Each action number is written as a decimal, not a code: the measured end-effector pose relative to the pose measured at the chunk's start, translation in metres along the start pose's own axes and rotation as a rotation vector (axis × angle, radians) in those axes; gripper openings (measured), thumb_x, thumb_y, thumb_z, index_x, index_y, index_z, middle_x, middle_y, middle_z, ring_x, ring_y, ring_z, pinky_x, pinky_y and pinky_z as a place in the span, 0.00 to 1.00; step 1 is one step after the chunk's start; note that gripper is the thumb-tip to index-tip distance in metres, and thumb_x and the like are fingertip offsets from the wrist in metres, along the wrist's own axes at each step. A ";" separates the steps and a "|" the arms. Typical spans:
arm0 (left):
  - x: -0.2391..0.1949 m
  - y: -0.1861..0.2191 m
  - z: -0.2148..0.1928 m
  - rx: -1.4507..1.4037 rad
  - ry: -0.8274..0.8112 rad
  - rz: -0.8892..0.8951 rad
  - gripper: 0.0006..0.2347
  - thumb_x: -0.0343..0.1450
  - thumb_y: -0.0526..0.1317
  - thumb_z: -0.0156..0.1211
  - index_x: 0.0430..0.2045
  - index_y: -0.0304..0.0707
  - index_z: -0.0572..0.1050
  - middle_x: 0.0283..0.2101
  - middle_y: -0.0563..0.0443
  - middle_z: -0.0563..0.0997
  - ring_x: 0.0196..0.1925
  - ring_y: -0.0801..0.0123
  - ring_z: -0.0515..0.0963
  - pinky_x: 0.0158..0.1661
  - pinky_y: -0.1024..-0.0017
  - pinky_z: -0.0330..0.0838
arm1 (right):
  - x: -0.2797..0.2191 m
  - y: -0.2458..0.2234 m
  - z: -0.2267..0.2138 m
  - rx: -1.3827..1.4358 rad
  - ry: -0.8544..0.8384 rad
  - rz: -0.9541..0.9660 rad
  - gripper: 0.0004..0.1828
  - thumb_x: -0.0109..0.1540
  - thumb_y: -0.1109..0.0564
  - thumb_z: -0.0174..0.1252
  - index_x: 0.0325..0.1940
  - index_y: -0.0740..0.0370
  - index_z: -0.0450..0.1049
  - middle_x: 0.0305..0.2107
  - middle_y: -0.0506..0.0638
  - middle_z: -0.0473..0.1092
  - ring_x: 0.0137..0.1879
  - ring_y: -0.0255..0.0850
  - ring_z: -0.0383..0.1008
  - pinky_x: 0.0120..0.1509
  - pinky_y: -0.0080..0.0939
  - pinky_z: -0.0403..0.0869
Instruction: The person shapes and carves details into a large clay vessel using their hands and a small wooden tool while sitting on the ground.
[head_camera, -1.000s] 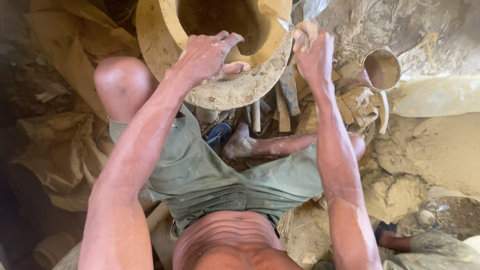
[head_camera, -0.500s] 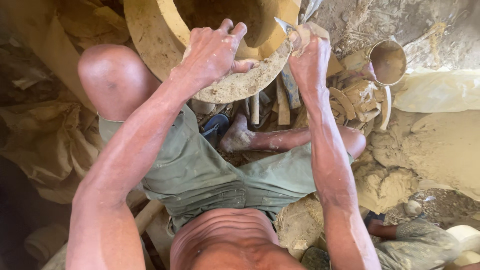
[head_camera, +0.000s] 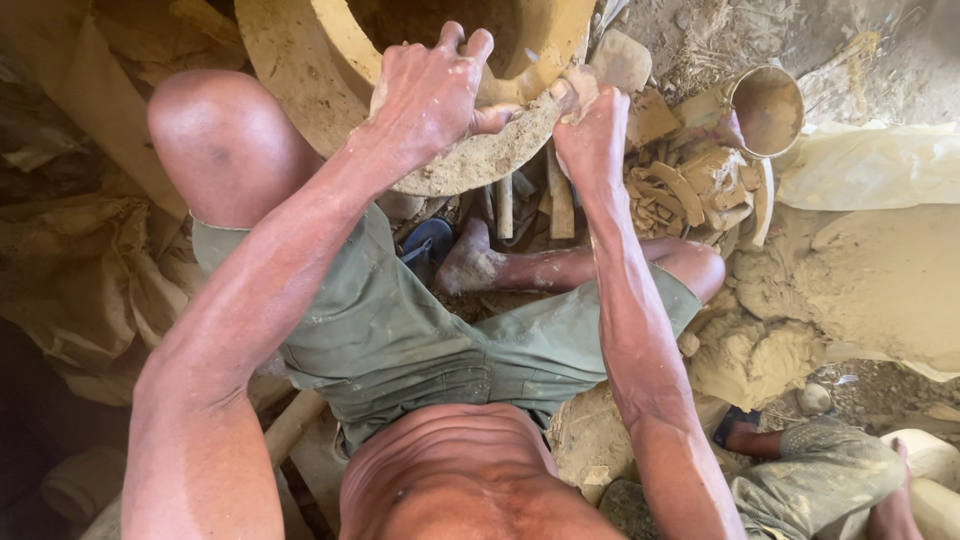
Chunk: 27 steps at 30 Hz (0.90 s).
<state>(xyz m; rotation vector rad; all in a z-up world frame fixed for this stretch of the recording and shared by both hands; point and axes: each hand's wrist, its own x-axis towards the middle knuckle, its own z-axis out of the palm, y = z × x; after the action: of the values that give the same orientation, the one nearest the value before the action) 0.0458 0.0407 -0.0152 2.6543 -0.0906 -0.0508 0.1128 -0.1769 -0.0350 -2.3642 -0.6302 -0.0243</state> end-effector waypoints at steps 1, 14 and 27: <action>0.001 0.000 0.000 0.000 -0.032 -0.022 0.38 0.65 0.64 0.69 0.54 0.24 0.69 0.50 0.24 0.75 0.25 0.53 0.80 0.28 0.58 0.76 | -0.002 0.000 0.002 -0.001 0.005 0.001 0.05 0.64 0.61 0.63 0.41 0.68 0.79 0.27 0.63 0.77 0.32 0.54 0.78 0.37 0.50 0.75; 0.002 0.001 -0.013 -0.011 -0.012 -0.018 0.31 0.65 0.65 0.66 0.49 0.36 0.76 0.46 0.27 0.76 0.25 0.50 0.81 0.26 0.54 0.73 | -0.007 -0.035 -0.007 0.667 -0.240 0.671 0.12 0.68 0.57 0.57 0.32 0.63 0.78 0.16 0.46 0.67 0.15 0.30 0.56 0.16 0.35 0.52; 0.000 -0.003 -0.014 -0.083 0.026 0.012 0.25 0.65 0.60 0.69 0.46 0.42 0.79 0.39 0.37 0.79 0.29 0.52 0.81 0.31 0.52 0.70 | -0.025 -0.041 -0.009 1.263 -0.380 0.819 0.11 0.69 0.57 0.57 0.39 0.70 0.74 0.20 0.45 0.62 0.18 0.27 0.52 0.19 0.30 0.50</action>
<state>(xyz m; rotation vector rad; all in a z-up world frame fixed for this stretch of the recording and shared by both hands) 0.0467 0.0501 -0.0039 2.5708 -0.0932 -0.0160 0.0742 -0.1666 -0.0077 -1.2043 0.2197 0.9119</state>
